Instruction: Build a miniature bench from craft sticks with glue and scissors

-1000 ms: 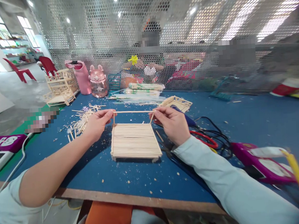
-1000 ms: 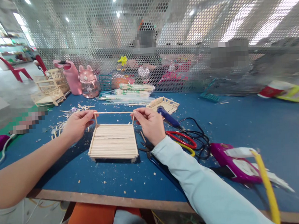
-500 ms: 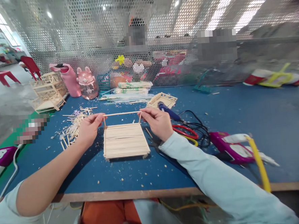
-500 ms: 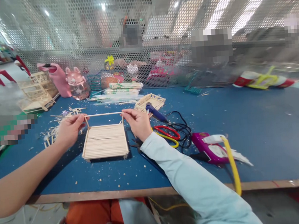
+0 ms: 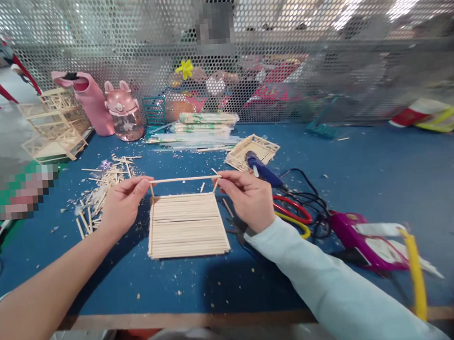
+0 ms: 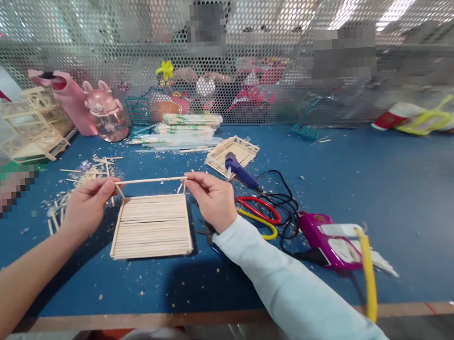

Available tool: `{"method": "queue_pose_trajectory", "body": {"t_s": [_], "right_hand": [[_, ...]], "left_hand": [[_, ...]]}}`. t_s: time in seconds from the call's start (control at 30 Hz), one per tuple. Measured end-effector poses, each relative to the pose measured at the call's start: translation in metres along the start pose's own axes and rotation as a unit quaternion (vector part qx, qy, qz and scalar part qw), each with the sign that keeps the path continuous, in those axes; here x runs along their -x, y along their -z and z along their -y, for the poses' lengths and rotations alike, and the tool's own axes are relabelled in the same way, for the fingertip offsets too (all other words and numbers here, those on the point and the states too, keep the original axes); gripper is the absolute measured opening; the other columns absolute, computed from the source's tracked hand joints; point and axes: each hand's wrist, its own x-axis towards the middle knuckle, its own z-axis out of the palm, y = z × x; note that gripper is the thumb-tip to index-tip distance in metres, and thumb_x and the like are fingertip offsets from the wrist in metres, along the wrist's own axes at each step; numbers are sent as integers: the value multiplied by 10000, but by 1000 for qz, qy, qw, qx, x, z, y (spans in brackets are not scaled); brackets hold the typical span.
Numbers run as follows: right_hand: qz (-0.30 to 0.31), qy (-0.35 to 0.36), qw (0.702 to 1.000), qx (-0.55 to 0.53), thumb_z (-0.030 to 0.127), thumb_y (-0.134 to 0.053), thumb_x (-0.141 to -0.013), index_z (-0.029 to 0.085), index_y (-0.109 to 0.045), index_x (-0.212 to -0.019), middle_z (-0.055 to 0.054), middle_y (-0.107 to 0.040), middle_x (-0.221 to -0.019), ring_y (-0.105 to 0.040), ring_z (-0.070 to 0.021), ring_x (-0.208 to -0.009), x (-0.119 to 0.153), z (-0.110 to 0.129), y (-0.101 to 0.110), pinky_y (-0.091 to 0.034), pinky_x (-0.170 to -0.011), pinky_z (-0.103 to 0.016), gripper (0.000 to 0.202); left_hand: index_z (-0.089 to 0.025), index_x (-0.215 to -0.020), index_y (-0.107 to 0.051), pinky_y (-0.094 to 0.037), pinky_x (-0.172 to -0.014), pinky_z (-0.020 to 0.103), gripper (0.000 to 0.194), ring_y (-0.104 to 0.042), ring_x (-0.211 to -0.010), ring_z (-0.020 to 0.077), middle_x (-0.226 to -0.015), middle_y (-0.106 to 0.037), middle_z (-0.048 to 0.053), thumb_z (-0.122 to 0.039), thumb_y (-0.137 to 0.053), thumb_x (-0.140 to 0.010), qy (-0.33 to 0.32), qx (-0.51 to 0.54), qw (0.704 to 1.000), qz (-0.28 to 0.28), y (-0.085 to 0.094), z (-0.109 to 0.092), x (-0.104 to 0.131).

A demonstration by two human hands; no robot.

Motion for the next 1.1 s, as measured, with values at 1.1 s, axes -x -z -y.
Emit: {"method": "queue_pose_trajectory", "body": {"t_s": [1.1], "right_hand": [[-14,64,997,42,311,-623,-792,182,-706,-869,-32,-733,-748,-676,-157,-650,-2,-2,-4,-548,-625,-281,172]], "left_hand": [[-169,-870,-716,-507,-763,308,301,-646,-778,175,-856,-733,61,-432,-620,-757,-33,-11,999,7,3,-3,-3]]}}
